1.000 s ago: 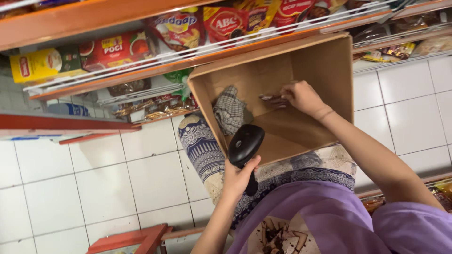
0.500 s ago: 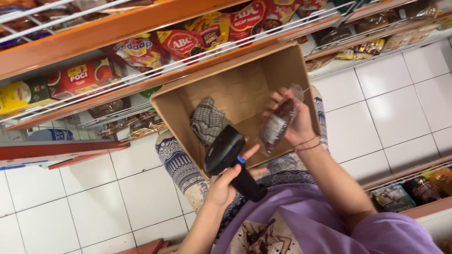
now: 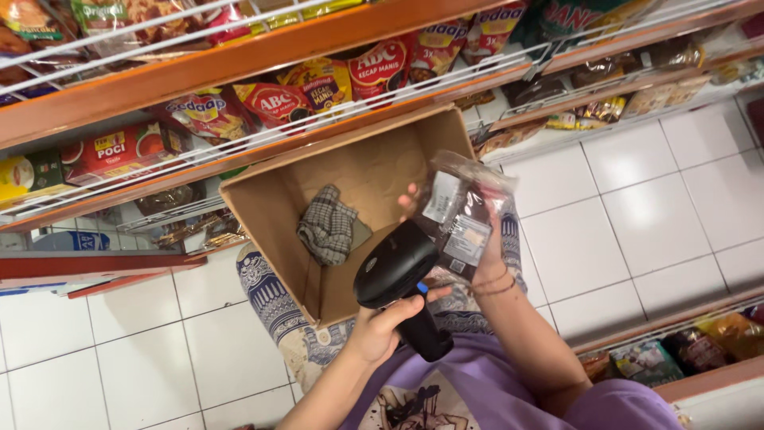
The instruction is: The person takes packaged food items from a cardboard box and places them onto a store shelf. They use a handheld barcode scanner to scan each item before arranging it on the shelf.
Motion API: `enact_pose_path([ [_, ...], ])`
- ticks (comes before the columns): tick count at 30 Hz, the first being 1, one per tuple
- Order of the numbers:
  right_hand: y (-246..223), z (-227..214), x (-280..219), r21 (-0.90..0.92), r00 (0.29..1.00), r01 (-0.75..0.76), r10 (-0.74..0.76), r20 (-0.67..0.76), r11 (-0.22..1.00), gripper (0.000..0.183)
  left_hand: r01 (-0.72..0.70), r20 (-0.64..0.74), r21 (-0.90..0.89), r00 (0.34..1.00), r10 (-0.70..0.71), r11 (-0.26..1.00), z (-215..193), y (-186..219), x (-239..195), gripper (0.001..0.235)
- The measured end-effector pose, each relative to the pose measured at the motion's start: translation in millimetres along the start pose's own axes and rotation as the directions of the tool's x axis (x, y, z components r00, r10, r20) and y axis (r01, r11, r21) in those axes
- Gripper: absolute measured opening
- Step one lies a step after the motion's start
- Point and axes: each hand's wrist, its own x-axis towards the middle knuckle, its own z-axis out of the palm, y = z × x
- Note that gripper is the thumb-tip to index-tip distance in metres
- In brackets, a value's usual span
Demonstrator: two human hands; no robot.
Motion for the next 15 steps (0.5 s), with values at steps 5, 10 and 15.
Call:
enact_pose_path([
  [5, -9, 47, -11, -0.193, 1.000, -0.016, 0.012, -0.020, 0.981, 0.091, 0.065, -0.063, 0.265, 0.997, -0.050, 0.962, 19, 5, 7, 0.049],
  [10, -22, 43, -8, -0.262, 0.990, -0.027, -0.010, -0.138, 0.965, 0.077, 0.009, -0.086, 0.641, 0.994, 0.060, 0.767, 25, 6, -4, 0.043],
  [15, -23, 33, -12, -0.168, 0.984, -0.023, -0.008, -0.180, 0.986, 0.074, -0.016, -0.064, 0.601, 0.996, 0.068, 0.799, 37, 13, -8, 0.042],
])
